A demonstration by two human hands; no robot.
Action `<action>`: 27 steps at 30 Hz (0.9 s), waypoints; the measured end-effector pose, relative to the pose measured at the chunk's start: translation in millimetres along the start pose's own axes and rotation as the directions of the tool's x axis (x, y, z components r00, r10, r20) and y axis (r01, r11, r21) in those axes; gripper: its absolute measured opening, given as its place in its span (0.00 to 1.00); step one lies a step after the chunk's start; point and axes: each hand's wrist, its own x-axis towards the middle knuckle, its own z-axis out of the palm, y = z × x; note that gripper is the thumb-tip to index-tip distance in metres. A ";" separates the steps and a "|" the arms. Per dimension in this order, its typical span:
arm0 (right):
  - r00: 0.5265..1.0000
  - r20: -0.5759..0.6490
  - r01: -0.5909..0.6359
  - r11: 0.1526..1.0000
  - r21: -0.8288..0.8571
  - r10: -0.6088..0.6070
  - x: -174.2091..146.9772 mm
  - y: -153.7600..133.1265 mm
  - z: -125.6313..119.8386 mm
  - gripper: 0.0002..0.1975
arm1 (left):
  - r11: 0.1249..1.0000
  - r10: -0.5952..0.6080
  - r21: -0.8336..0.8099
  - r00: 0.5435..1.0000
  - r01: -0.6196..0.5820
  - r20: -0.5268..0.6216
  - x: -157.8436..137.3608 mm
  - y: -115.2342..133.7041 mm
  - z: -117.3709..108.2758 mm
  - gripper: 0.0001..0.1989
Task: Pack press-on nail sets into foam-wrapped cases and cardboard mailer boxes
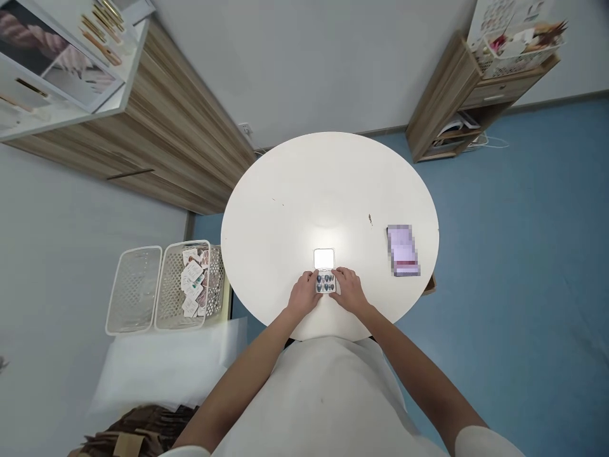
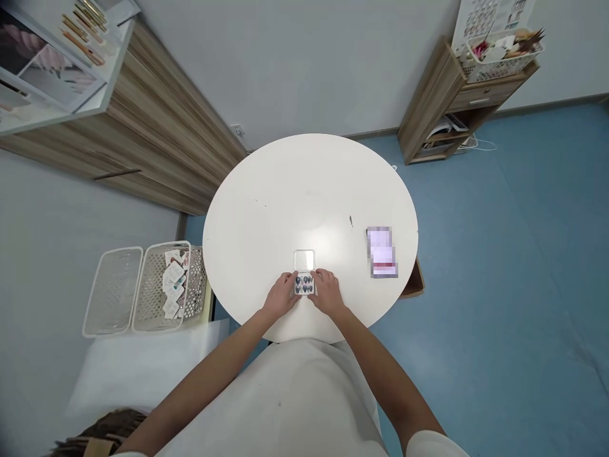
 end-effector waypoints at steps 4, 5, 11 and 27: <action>0.998 0.020 0.062 0.998 -0.030 -0.062 0.2 8.0 1.9 0.32 | 1.000 -0.010 -0.013 0.999 0.009 -0.033 -3.2 -0.7 9.5 0.34; 0.997 0.026 0.076 0.997 -0.033 -0.076 -0.9 9.7 2.1 0.33 | 1.000 -0.008 -0.025 0.999 0.007 -0.043 -4.5 -0.7 11.0 0.34; 1.000 0.017 0.010 0.986 0.167 -0.013 -11.4 9.8 2.5 0.38 | 0.958 -0.118 -0.274 0.985 0.079 -0.128 -15.6 2.6 16.3 0.35; 0.969 0.016 -0.176 0.647 0.742 0.245 -23.9 -38.1 -2.6 0.27 | 0.511 -0.463 -0.845 0.879 0.156 -0.118 -26.4 4.0 7.8 0.17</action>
